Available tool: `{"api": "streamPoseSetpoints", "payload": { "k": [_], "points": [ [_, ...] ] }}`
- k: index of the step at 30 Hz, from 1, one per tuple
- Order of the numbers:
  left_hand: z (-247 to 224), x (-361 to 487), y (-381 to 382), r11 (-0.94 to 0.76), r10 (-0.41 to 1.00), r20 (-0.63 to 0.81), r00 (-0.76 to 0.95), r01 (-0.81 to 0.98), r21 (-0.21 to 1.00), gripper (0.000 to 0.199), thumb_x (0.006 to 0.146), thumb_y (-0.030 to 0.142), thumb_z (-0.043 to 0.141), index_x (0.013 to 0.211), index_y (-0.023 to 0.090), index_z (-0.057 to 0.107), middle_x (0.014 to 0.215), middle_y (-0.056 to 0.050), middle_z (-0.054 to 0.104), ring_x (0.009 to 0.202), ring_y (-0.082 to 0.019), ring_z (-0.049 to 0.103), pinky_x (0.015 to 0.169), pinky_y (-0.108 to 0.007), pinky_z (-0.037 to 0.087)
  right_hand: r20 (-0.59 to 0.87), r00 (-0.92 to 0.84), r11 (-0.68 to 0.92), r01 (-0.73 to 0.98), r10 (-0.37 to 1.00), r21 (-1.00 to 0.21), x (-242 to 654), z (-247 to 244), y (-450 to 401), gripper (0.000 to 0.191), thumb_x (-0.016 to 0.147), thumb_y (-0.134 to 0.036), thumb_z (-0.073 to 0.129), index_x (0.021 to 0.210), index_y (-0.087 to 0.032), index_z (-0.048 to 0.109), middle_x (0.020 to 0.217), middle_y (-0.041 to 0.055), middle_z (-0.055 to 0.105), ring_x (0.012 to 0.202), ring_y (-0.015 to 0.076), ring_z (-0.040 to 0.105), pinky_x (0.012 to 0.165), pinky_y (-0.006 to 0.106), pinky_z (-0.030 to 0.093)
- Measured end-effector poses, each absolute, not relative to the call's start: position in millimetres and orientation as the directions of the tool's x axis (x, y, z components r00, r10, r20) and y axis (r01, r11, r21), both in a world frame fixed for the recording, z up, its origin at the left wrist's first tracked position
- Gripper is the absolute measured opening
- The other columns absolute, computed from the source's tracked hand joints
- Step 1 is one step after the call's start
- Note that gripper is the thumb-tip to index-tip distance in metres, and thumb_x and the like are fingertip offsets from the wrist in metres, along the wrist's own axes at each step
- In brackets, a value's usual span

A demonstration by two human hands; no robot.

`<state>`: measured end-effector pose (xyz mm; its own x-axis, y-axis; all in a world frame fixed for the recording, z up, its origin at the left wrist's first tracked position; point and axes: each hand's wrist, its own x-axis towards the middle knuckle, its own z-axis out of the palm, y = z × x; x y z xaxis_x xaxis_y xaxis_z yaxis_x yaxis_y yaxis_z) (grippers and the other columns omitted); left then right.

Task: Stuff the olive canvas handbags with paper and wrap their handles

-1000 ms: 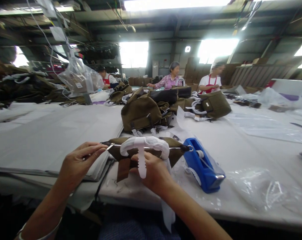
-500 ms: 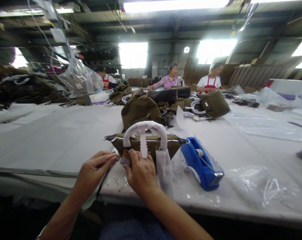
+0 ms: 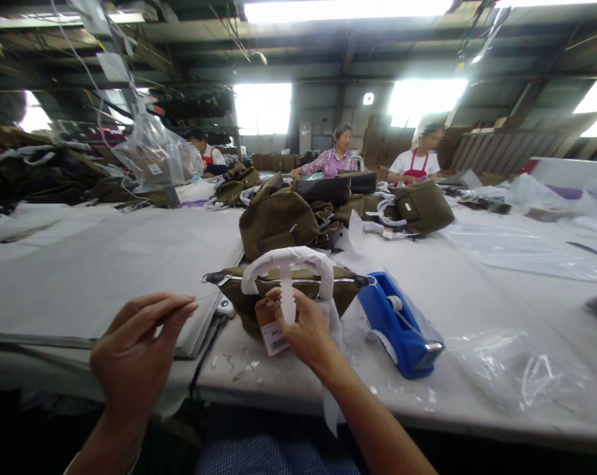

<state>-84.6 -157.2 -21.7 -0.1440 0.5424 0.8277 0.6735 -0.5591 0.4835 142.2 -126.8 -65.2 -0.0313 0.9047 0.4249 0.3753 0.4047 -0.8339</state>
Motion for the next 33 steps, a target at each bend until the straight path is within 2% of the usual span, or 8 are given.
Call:
{"api": "streamPoseSetpoints", "payload": {
  "k": [3,7,10,18,22,26,28,33],
  "points": [
    [-19.7,-78.3,-149.6,-0.674,0.582,0.796,-0.165,0.449,0.587,0.007,0.084,0.020,0.080,0.086,0.022,0.074,0.089,0.001,0.068,0.082,-0.013,0.066,0.072,-0.021,0.055,0.363,-0.054,0.361,0.321,0.930,-0.876,146.8,-66.8,-123.4,0.021,0.095,-0.030,0.055,0.108,-0.030,0.072,0.109,-0.0004,0.077,0.102,0.0219,0.072,0.089,0.036,0.058],
    [-27.1,-61.4,-140.1,-0.752,0.651,0.755,0.082,0.201,0.627,0.006,0.089,0.019,0.074,0.090,0.024,0.076,0.093,0.000,0.069,0.089,-0.013,0.068,0.081,-0.021,0.056,0.360,-0.089,0.370,0.297,0.929,-0.880,153.2,-65.1,-122.0,0.022,0.094,-0.030,0.056,0.108,-0.031,0.074,0.110,-0.0010,0.076,0.102,0.0221,0.070,0.088,0.035,0.056],
    [-36.7,-47.7,-133.3,-0.734,0.679,0.698,0.228,0.220,0.642,0.015,0.094,0.018,0.067,0.099,0.026,0.078,0.100,-0.001,0.073,0.095,-0.013,0.070,0.087,-0.020,0.055,0.361,-0.103,0.376,0.246,0.927,-0.893,158.3,-60.7,-123.0,0.026,0.090,-0.025,0.058,0.110,-0.030,0.074,0.108,-0.0011,0.075,0.098,0.0211,0.071,0.087,0.033,0.056],
    [-51.9,-28.6,-122.1,-0.426,0.904,0.416,0.094,0.280,0.861,0.014,0.089,0.029,0.073,0.100,0.027,0.082,0.097,0.002,0.081,0.083,-0.014,0.076,0.077,-0.019,0.059,0.417,-0.080,0.424,0.140,0.905,-0.895,163.2,-60.7,-123.3,0.031,0.089,-0.027,0.063,0.119,-0.024,0.060,0.095,0.0016,0.072,0.085,0.0194,0.070,0.072,0.029,0.058],
    [-49.5,-23.4,-121.0,-0.332,0.943,0.330,0.053,0.242,0.912,0.015,0.083,0.029,0.077,0.096,0.027,0.083,0.096,0.002,0.082,0.088,-0.017,0.077,0.081,-0.020,0.060,0.571,-0.031,0.539,0.379,0.820,-0.753,160.4,-64.9,-120.9,0.021,0.092,-0.029,0.066,0.112,-0.023,0.059,0.095,0.0046,0.072,0.083,0.0209,0.070,0.071,0.031,0.058],
    [-49.0,-22.2,-120.3,-0.297,0.953,0.301,0.011,0.219,0.930,0.015,0.080,0.030,0.078,0.093,0.027,0.083,0.094,0.002,0.082,0.086,-0.017,0.077,0.078,-0.019,0.060,0.795,-0.111,0.648,0.651,0.596,-0.395,157.5,-63.2,-121.4,0.010,0.096,-0.026,0.063,0.103,-0.022,0.070,0.105,0.0098,0.071,0.100,0.0269,0.067,0.088,0.040,0.056],
    [-49.7,-21.9,-120.3,-0.285,0.957,0.289,0.007,0.194,0.939,0.015,0.079,0.030,0.078,0.093,0.026,0.083,0.094,0.001,0.082,0.084,-0.017,0.077,0.076,-0.019,0.061,0.824,-0.179,0.664,0.692,0.538,-0.283,157.1,-61.8,-121.9,0.011,0.096,-0.025,0.065,0.103,-0.022,0.073,0.103,0.0097,0.071,0.100,0.0271,0.066,0.088,0.041,0.055],
    [-51.8,-19.3,-118.9,-0.254,0.966,0.257,-0.001,0.139,0.957,0.015,0.078,0.031,0.079,0.091,0.025,0.083,0.092,0.000,0.082,0.082,-0.018,0.077,0.073,-0.020,0.061,0.842,-0.251,0.737,0.636,0.478,-0.229,159.0,-58.5,-119.5,0.015,0.097,-0.019,0.062,0.106,-0.020,0.073,0.095,0.0091,0.072,0.088,0.0233,0.068,0.078,0.036,0.057]
  ]
}}
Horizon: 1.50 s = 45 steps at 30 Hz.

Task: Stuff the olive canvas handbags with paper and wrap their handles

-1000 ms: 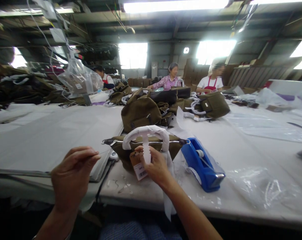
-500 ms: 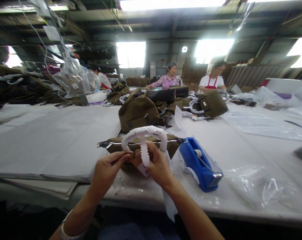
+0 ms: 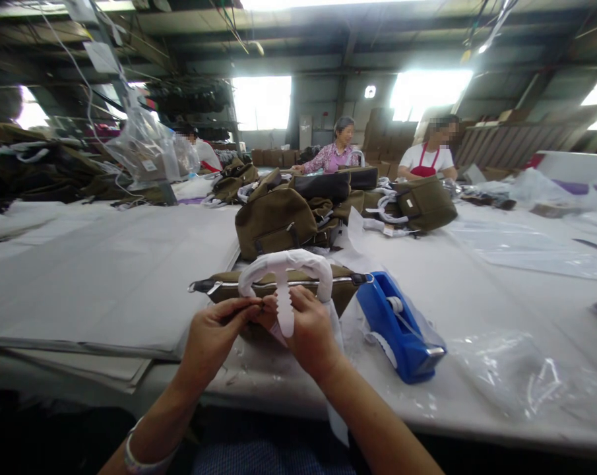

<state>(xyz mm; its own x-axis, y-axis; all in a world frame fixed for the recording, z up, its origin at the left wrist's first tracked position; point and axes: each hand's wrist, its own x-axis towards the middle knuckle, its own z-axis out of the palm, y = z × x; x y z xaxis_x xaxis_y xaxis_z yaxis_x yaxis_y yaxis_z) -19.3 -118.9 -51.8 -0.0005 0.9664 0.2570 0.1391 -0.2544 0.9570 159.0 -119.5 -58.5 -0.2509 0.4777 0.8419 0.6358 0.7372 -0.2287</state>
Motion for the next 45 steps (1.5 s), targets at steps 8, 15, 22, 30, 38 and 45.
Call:
{"api": "streamPoseSetpoints", "payload": {
  "k": [8,15,22,30,38,45],
  "points": [
    [-57.6,-23.5,-116.4,-0.286,0.958,0.288,0.019,0.177,0.942,0.015,0.083,0.033,0.077,0.095,0.026,0.083,0.095,0.000,0.082,0.080,-0.017,0.075,0.071,-0.020,0.058,0.775,-0.334,0.728,0.648,0.537,-0.225,157.9,-54.3,-112.3,0.011,0.098,-0.024,0.057,0.099,-0.021,0.068,0.097,0.0071,0.072,0.090,0.0202,0.068,0.081,0.031,0.057],
    [-51.5,-27.2,-118.6,-0.541,0.833,0.540,0.118,0.373,0.754,0.023,0.098,0.025,0.058,0.110,0.025,0.078,0.106,-0.004,0.074,0.103,-0.018,0.069,0.092,-0.025,0.053,0.651,-0.087,0.559,0.606,0.754,-0.566,151.8,-55.4,-116.6,0.008,0.093,-0.025,0.057,0.092,-0.021,0.064,0.083,0.0038,0.072,0.076,0.0206,0.070,0.073,0.032,0.055],
    [-36.6,-29.5,-125.8,-0.611,0.769,0.623,0.144,0.454,0.648,0.025,0.098,0.018,0.058,0.114,0.027,0.076,0.106,-0.004,0.073,0.102,-0.017,0.069,0.089,-0.024,0.054,0.491,-0.048,0.476,0.347,0.870,-0.808,148.6,-47.0,-119.0,0.012,0.092,-0.034,0.066,0.088,-0.024,0.070,0.084,0.0017,0.075,0.075,0.0198,0.070,0.068,0.029,0.057],
    [-38.1,-31.4,-122.6,-0.571,0.781,0.621,0.063,0.474,0.670,0.010,0.086,0.018,0.076,0.094,0.024,0.078,0.094,0.003,0.079,0.085,-0.014,0.074,0.083,-0.019,0.056,0.398,-0.067,0.403,0.081,0.915,-0.912,145.5,-54.6,-115.0,0.017,0.088,-0.039,0.073,0.099,-0.025,0.074,0.096,0.0035,0.078,0.087,0.0236,0.074,0.079,0.035,0.061],
    [-40.3,-36.3,-122.4,-0.574,0.805,0.581,0.118,0.405,0.712,0.017,0.094,0.020,0.065,0.104,0.025,0.079,0.103,-0.001,0.079,0.095,-0.017,0.074,0.087,-0.024,0.057,0.397,-0.054,0.400,0.047,0.916,-0.915,144.1,-56.1,-112.0,0.014,0.087,-0.039,0.073,0.091,-0.026,0.073,0.090,0.0017,0.075,0.081,0.0219,0.072,0.076,0.035,0.062],
    [-39.0,-31.1,-125.1,-0.503,0.839,0.541,0.051,0.450,0.738,0.017,0.089,0.023,0.072,0.105,0.025,0.077,0.104,0.000,0.080,0.094,-0.019,0.076,0.088,-0.026,0.058,0.496,-0.046,0.498,0.131,0.867,-0.857,143.1,-60.8,-112.1,0.008,0.092,-0.031,0.066,0.093,-0.026,0.071,0.097,0.0039,0.075,0.092,0.0237,0.071,0.083,0.038,0.061]
  ]
}}
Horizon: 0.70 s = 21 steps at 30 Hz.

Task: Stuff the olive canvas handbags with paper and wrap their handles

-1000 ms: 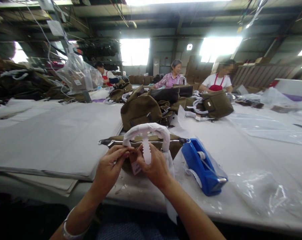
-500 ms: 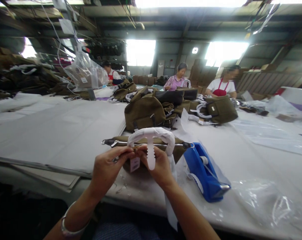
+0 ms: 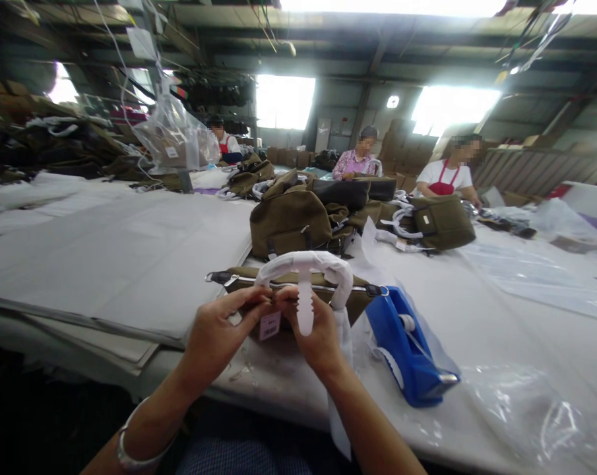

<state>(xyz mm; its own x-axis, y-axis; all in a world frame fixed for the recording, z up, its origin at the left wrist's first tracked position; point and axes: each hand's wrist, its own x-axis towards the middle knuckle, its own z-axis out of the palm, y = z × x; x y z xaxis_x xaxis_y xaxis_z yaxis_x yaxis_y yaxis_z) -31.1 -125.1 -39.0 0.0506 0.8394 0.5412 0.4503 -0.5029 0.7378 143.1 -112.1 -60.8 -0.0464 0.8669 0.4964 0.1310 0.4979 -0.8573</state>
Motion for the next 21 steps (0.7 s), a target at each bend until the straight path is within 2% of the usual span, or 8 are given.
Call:
{"api": "streamPoseSetpoints", "payload": {
  "k": [4,8,11,15,21],
  "points": [
    [-40.1,-30.9,-125.0,-0.494,0.849,0.524,0.067,0.453,0.742,0.020,0.088,0.020,0.071,0.107,0.025,0.076,0.103,0.001,0.080,0.089,-0.018,0.076,0.086,-0.026,0.059,0.524,-0.045,0.520,0.225,0.850,-0.824,143.3,-62.1,-112.2,0.007,0.092,-0.028,0.065,0.092,-0.026,0.071,0.096,0.0045,0.075,0.094,0.0242,0.071,0.086,0.039,0.060],
    [-42.2,-31.7,-123.8,-0.497,0.847,0.527,0.070,0.458,0.737,0.023,0.087,0.018,0.072,0.109,0.025,0.076,0.106,0.001,0.080,0.092,-0.018,0.076,0.088,-0.026,0.058,0.534,-0.065,0.526,0.304,0.843,-0.794,143.4,-62.2,-113.4,0.007,0.093,-0.029,0.066,0.096,-0.027,0.073,0.097,0.0045,0.076,0.093,0.0243,0.072,0.085,0.040,0.060],
    [-43.1,-32.1,-123.7,-0.496,0.847,0.527,0.066,0.457,0.739,0.024,0.087,0.019,0.074,0.110,0.025,0.076,0.106,0.001,0.080,0.092,-0.018,0.076,0.088,-0.025,0.058,0.522,-0.061,0.515,0.295,0.851,-0.805,142.7,-60.7,-114.7,0.008,0.091,-0.030,0.069,0.099,-0.027,0.072,0.097,0.0046,0.076,0.089,0.0241,0.073,0.081,0.039,0.061],
    [-42.9,-31.3,-124.9,-0.501,0.841,0.539,0.046,0.439,0.745,0.020,0.088,0.018,0.072,0.106,0.025,0.077,0.103,0.001,0.080,0.092,-0.017,0.075,0.087,-0.024,0.058,0.544,-0.053,0.536,0.270,0.838,-0.800,142.7,-59.3,-114.4,0.011,0.090,-0.026,0.070,0.100,-0.026,0.071,0.096,0.0050,0.076,0.090,0.0239,0.073,0.084,0.039,0.062],
    [-42.1,-29.8,-124.4,-0.491,0.847,0.531,0.018,0.407,0.770,0.015,0.089,0.021,0.072,0.103,0.025,0.076,0.101,0.002,0.079,0.089,-0.015,0.074,0.085,-0.022,0.057,0.502,-0.007,0.487,0.258,0.865,-0.835,143.7,-64.0,-112.7,0.024,0.091,-0.033,0.071,0.113,-0.025,0.065,0.096,0.0049,0.074,0.086,0.0224,0.072,0.080,0.037,0.062]
  ]
}}
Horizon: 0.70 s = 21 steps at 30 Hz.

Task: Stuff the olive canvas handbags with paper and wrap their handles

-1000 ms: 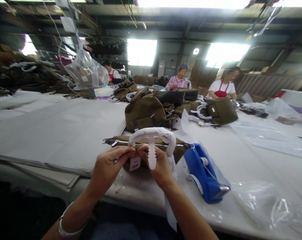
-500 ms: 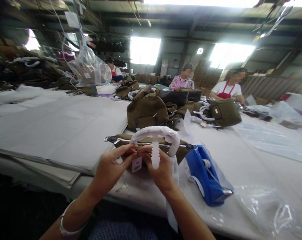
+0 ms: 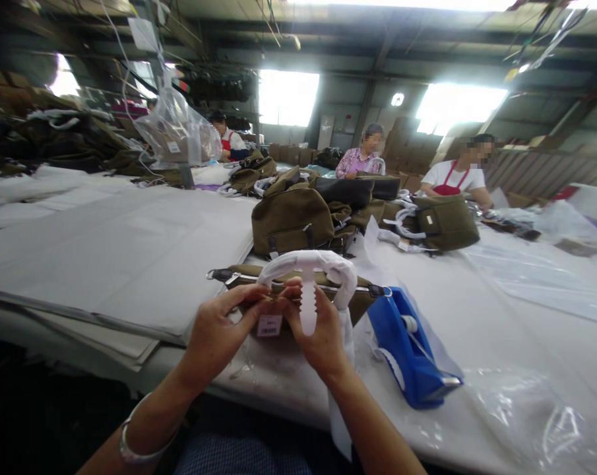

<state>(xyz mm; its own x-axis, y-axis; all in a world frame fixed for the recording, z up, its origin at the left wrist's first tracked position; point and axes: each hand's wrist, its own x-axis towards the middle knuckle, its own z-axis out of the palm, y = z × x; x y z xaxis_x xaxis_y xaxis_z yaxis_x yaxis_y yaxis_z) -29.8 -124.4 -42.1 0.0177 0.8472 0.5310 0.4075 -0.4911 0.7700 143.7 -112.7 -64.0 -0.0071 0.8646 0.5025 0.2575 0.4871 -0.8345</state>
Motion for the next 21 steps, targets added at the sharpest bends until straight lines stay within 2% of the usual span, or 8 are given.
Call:
{"api": "streamPoseSetpoints", "payload": {
  "k": [5,12,18,21],
  "points": [
    [-42.1,-31.0,-123.8,-0.490,0.850,0.525,0.028,0.405,0.772,0.018,0.088,0.019,0.072,0.105,0.025,0.076,0.099,0.003,0.079,0.087,-0.014,0.074,0.084,-0.020,0.057,0.512,-0.025,0.503,0.231,0.859,-0.833,140.9,-64.6,-114.2,0.025,0.090,-0.029,0.071,0.114,-0.026,0.065,0.096,0.0050,0.073,0.089,0.0224,0.072,0.081,0.036,0.063],
    [-41.5,-31.6,-124.2,-0.499,0.845,0.532,0.052,0.433,0.751,0.020,0.087,0.014,0.071,0.104,0.025,0.076,0.101,0.003,0.079,0.091,-0.014,0.074,0.087,-0.020,0.055,0.535,-0.047,0.529,0.249,0.843,-0.811,142.8,-64.3,-113.4,0.020,0.088,-0.025,0.070,0.108,-0.026,0.069,0.096,0.0051,0.075,0.089,0.0248,0.073,0.083,0.041,0.063],
    [-43.6,-28.7,-125.6,-0.492,0.852,0.521,0.051,0.418,0.763,0.018,0.087,0.011,0.068,0.097,0.024,0.075,0.092,0.004,0.078,0.083,-0.012,0.073,0.081,-0.018,0.054,0.673,-0.125,0.646,0.449,0.729,-0.617,143.9,-55.9,-116.8,0.015,0.089,-0.014,0.065,0.095,-0.026,0.071,0.096,0.0015,0.077,0.091,0.0218,0.074,0.087,0.035,0.060],
    [-45.3,-27.8,-125.5,-0.485,0.853,0.520,0.034,0.418,0.768,0.019,0.086,0.008,0.066,0.093,0.023,0.075,0.089,0.004,0.078,0.082,-0.012,0.072,0.079,-0.019,0.054,0.755,-0.146,0.708,0.495,0.639,-0.503,142.3,-54.0,-118.1,0.020,0.091,-0.010,0.059,0.098,-0.025,0.071,0.096,0.0014,0.078,0.090,0.0201,0.074,0.086,0.033,0.060]
  ]
}}
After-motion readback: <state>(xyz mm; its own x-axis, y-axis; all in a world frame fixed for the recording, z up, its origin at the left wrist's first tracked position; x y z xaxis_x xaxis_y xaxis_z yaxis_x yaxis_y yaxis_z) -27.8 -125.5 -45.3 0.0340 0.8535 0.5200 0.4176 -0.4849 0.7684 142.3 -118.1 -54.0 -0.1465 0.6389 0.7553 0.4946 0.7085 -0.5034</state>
